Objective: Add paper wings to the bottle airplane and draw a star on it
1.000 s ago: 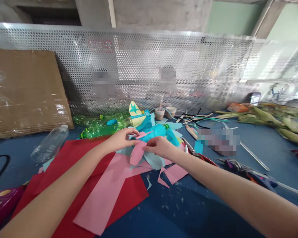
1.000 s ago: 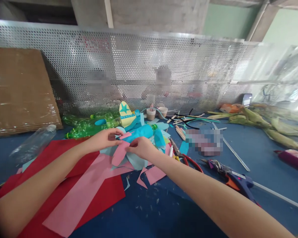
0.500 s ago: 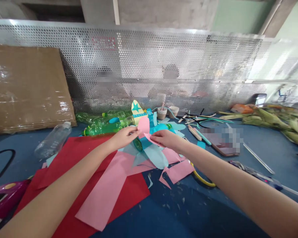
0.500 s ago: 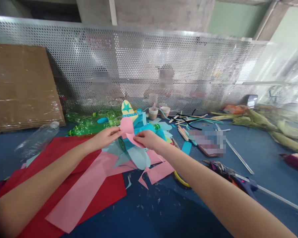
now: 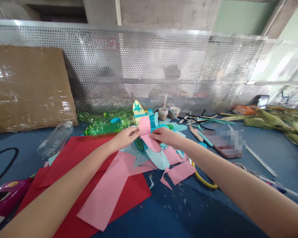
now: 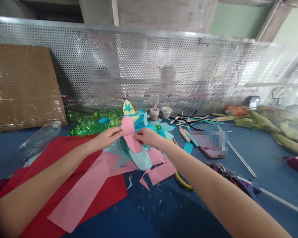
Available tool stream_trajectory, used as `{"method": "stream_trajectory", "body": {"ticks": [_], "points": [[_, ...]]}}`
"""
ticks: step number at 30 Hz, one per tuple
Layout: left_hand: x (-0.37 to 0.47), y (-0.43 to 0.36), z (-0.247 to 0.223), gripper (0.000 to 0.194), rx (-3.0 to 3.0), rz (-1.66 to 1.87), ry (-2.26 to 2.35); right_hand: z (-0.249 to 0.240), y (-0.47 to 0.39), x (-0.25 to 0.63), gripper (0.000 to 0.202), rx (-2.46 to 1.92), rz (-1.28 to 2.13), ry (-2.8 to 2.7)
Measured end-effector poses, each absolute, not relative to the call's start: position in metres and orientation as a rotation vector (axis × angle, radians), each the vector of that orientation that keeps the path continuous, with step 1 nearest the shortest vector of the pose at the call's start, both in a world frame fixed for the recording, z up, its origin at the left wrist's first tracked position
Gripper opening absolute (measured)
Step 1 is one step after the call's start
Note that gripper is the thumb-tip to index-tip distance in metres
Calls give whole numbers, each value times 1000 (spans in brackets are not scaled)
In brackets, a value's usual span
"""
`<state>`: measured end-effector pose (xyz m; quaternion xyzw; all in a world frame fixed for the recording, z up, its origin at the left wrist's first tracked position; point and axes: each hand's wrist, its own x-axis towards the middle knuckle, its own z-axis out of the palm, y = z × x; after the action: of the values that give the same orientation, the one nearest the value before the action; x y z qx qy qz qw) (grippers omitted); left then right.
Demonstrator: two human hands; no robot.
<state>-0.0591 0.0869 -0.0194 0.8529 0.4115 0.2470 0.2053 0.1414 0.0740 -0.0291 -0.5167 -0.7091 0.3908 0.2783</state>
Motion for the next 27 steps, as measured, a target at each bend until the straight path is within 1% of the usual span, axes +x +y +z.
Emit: {"method": "stream_trajectory", "body": {"ticks": [7, 14, 27], "points": [[-60, 89, -21, 34, 2367, 699, 1123, -25, 75, 140, 37, -1452, 961, -1957], [-61, 92, -26, 26, 2332, 705, 1077, -28, 79, 139, 33, -1516, 950, -1965], [-62, 93, -31, 21, 2374, 752, 1043, -23, 77, 136, 33, -1547, 931, -2004]]}}
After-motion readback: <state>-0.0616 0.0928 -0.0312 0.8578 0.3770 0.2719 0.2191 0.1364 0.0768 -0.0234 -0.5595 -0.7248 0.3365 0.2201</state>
